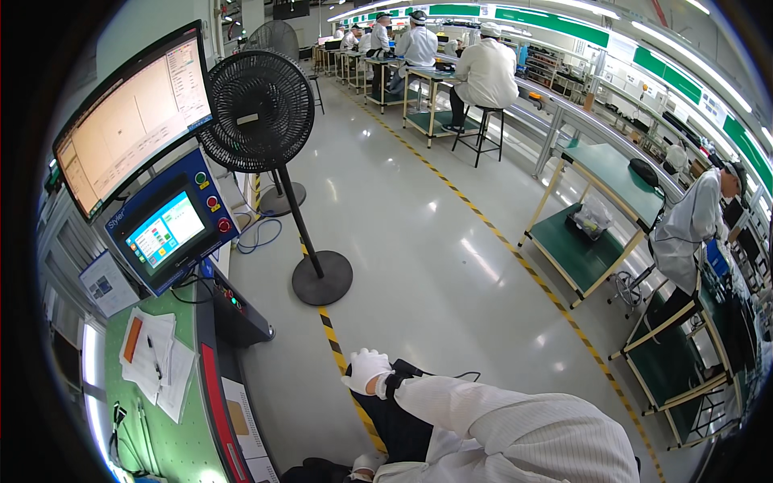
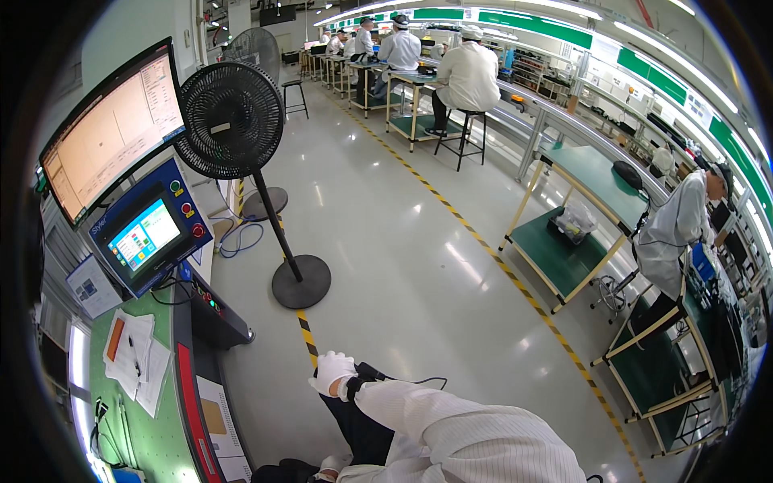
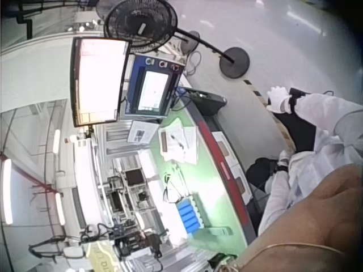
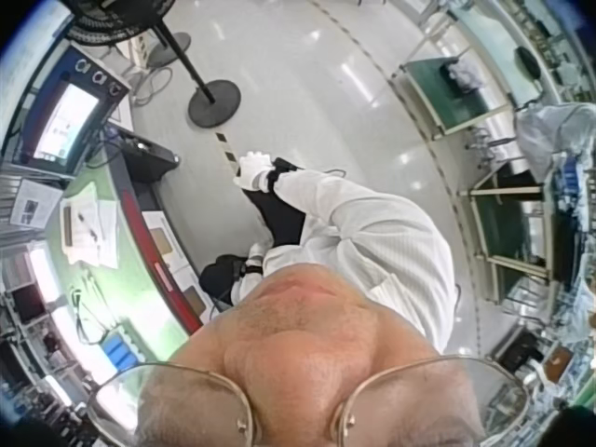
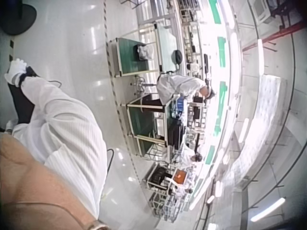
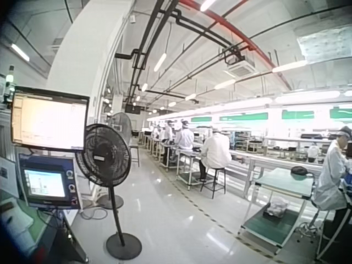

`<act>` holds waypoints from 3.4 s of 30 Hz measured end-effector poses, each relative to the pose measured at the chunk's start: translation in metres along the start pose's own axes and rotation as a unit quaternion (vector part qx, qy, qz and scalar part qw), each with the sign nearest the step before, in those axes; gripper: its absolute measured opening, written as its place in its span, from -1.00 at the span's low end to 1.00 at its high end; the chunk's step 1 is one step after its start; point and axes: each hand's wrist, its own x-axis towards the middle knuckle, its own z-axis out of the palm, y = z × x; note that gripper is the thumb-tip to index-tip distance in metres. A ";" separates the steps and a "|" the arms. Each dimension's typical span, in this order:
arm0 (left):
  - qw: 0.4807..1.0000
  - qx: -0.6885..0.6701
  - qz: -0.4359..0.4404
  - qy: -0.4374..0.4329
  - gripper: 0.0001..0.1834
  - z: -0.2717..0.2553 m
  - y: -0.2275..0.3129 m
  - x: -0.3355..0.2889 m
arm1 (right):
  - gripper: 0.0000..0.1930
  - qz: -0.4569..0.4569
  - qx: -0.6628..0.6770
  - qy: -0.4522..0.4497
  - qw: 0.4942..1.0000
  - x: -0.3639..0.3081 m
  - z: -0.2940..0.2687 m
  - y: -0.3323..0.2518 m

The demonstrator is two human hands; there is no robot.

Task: The recorder is assembling and inspecting a large battery pack containing multiple blue cylindrical cells on a factory production line.

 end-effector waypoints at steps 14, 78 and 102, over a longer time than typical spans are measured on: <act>1.000 -0.011 0.008 0.009 -0.49 -0.007 0.005 -0.009 | -0.35 0.010 0.010 0.007 1.000 0.006 0.008 0.002; 0.996 -0.044 -0.053 -0.051 -0.42 -0.005 0.022 0.001 | -0.41 0.017 -0.006 -0.033 0.999 0.015 0.000 -0.001; 0.999 -0.019 0.005 -0.041 -0.45 -0.005 0.024 0.013 | -0.37 0.015 -0.007 -0.009 1.000 0.022 0.002 -0.002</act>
